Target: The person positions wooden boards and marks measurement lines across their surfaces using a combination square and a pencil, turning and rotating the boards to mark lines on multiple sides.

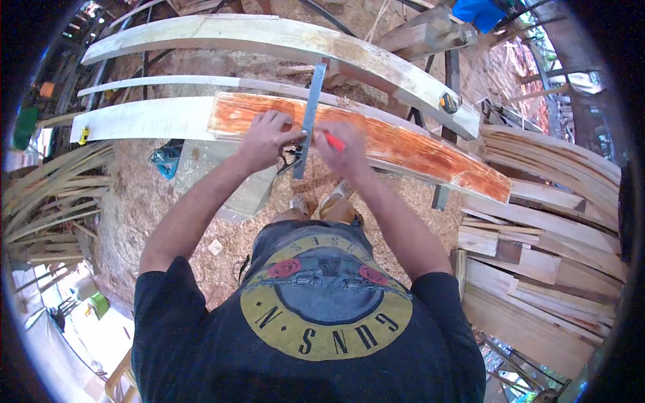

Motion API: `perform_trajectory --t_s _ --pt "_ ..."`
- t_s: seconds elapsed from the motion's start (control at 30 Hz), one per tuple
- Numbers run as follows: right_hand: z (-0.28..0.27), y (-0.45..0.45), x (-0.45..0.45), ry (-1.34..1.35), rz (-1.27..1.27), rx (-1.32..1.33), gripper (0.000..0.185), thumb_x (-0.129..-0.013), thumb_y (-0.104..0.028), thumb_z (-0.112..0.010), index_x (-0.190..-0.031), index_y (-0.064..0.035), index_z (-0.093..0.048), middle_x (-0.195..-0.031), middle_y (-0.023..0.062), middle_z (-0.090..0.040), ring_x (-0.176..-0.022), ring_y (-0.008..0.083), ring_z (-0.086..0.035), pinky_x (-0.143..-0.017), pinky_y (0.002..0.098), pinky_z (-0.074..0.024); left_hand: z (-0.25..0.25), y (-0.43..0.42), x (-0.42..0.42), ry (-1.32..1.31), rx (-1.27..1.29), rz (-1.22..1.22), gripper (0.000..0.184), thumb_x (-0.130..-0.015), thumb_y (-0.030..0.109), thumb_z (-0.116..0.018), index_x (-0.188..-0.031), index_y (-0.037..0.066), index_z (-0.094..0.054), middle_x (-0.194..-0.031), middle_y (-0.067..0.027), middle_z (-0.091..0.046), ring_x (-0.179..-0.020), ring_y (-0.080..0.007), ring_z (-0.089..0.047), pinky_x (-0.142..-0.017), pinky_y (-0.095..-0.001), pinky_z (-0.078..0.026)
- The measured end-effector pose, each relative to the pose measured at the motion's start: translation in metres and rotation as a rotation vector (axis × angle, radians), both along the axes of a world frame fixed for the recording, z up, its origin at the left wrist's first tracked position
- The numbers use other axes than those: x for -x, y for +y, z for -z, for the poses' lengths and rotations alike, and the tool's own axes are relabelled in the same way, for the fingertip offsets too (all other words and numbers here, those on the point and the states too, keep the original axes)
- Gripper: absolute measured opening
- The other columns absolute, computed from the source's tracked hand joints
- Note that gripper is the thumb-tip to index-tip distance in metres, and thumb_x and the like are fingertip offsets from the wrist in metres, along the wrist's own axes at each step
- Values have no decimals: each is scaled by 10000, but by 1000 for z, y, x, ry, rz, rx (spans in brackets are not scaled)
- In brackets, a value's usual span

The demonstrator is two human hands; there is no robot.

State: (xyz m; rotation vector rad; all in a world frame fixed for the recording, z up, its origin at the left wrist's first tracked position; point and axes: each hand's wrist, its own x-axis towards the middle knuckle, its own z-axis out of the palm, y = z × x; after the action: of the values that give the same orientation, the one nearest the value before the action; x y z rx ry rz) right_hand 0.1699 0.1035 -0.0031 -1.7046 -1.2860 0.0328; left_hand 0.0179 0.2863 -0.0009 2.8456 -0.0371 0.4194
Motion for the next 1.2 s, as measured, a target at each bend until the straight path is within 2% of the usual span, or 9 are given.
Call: perform_trajectory --t_s 0.13,0.23,0.5,0.6,0.7,0.8,0.9,1.03,1.2 --pt "-13 -41 36 40 -80 219 121 -849 -93 -684 -958 -40 -697 -828 140 -703 -784 338 -663 -735 436 -537 -7 -2 1 2 45 4 395 -799 106 -697 -1171 236 -732 -1092 -70 -576 -1073 -293 -552 -910 -443 -453" --pt "-15 -39 36 112 22 43 132 -854 -87 -681 -975 -38 -694 -861 141 -704 -792 341 -666 -738 437 -540 -7 -4 2 8 54 -7 384 -809 114 -697 -1170 241 -734 -1089 -66 -576 -1075 -288 -551 -915 -442 -450" --pt "-1 -33 30 3 12 35 168 -842 -66 -696 -1006 -31 -687 -904 137 -700 -837 330 -667 -757 417 -541 -8 -5 1 6 55 -11 370 -824 108 -695 -1168 243 -728 -1093 -59 -572 -1073 -286 -549 -925 -444 -447" --pt "0 -31 31 -31 15 25 180 -825 -63 -702 -1002 -34 -691 -899 133 -702 -837 328 -669 -763 426 -541 -5 -2 0 1 31 -7 292 -850 227 -705 -1140 238 -736 -1096 -54 -577 -1084 -268 -548 -918 -433 -428" --pt "6 -30 32 -61 22 36 186 -819 -83 -710 -999 -41 -690 -888 129 -703 -842 326 -670 -781 444 -534 -6 -3 1 19 28 -15 296 -846 230 -708 -1141 245 -736 -1089 -53 -579 -1078 -266 -549 -919 -432 -430" --pt "5 -29 34 -65 32 27 181 -819 -88 -711 -995 -47 -689 -871 130 -700 -846 325 -669 -791 451 -523 -5 -3 1 18 44 -14 409 -804 101 -710 -1186 248 -720 -1110 -60 -577 -1082 -289 -554 -926 -447 -455" --pt "9 -14 21 -87 61 -16 166 -827 -82 -703 -989 -48 -688 -855 133 -695 -837 328 -665 -778 444 -513 -4 -1 0 19 -11 -15 338 -823 197 -709 -1154 259 -736 -1083 -47 -582 -1070 -261 -550 -926 -429 -430" --pt "7 27 -19 -174 124 -114 175 -834 -41 -700 -1008 -48 -699 -873 148 -699 -826 329 -667 -763 436 -522 -10 -3 0 44 18 -18 399 -810 126 -699 -1187 256 -721 -1120 -52 -573 -1107 -275 -545 -933 -433 -441" --pt "10 -4 13 -113 76 -39 117 -853 -50 -678 -969 -53 -693 -851 140 -696 -790 334 -666 -776 448 -512 -8 -1 0 67 14 -13 354 -831 196 -691 -1177 265 -724 -1105 -50 -572 -1096 -264 -537 -933 -433 -424"
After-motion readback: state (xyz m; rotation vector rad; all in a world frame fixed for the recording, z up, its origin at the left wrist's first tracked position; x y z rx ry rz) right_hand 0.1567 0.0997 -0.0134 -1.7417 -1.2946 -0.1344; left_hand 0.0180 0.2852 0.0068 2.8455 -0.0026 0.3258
